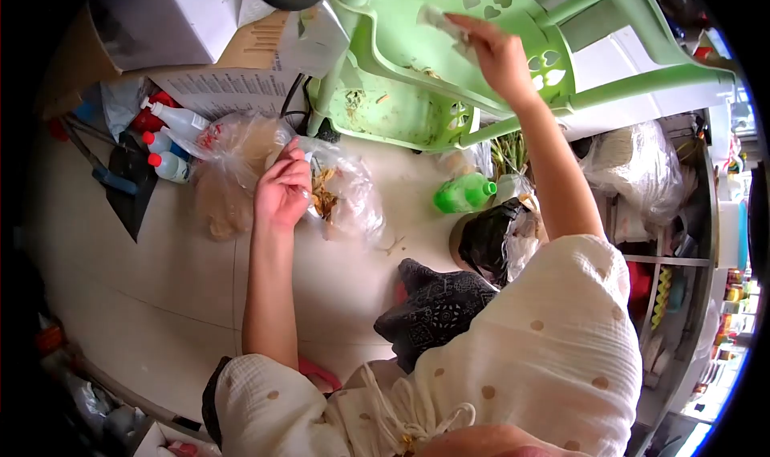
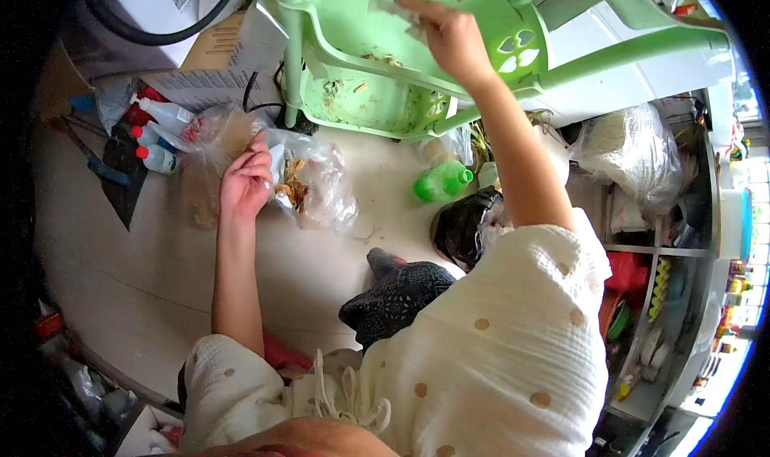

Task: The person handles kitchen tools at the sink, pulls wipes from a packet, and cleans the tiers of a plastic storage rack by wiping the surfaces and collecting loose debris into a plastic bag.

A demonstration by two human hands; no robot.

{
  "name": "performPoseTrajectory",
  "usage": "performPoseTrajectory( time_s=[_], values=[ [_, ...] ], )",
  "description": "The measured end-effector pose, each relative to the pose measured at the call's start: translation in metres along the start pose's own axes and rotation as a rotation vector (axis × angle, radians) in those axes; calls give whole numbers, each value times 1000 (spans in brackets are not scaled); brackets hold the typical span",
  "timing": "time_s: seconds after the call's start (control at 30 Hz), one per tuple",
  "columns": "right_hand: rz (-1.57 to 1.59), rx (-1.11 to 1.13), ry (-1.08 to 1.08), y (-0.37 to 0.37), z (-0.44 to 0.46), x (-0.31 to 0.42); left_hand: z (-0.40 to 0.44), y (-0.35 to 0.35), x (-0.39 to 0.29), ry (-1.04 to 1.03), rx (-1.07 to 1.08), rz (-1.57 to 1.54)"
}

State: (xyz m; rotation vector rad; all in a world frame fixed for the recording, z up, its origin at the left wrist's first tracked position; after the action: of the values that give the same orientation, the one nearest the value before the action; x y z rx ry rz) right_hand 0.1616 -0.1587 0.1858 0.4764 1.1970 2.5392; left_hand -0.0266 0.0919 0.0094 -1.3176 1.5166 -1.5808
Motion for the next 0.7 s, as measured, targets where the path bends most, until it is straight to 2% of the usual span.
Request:
performPoseTrajectory(
  time_s=[0.07,0.17,0.27,0.37,0.43,0.57,0.7],
  values=[
    [145,33,-230,-8,2,-33,4,-17,18,105,7,-67],
    [374,43,-228,-25,12,-44,17,-24,50,255,36,-213],
    [242,312,-303,-58,12,-65,34,-41,86,299,81,-224],
    [315,366,-175,-70,3,-75,46,-58,87,313,88,-306],
    [260,413,-97,-67,6,-64,56,-65,83,302,106,-368],
    [404,488,18,-76,4,-43,73,-67,73,261,123,-463],
    [515,553,-95,-67,2,-27,87,-66,61,254,146,-536]
  ],
)
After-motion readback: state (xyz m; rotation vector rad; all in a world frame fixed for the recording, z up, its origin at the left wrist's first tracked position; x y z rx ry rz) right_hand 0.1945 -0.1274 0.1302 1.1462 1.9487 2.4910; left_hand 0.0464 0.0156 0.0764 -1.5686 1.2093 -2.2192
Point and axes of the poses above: each hand's wrist, its own z-axis towards the middle knuckle, its own y-axis out of the back of the hand, x = y × z, the point moved 1 cm from there along z, towards the middle knuckle, and after that the axes turned 13 degrees about y, right-handed, at the moved point
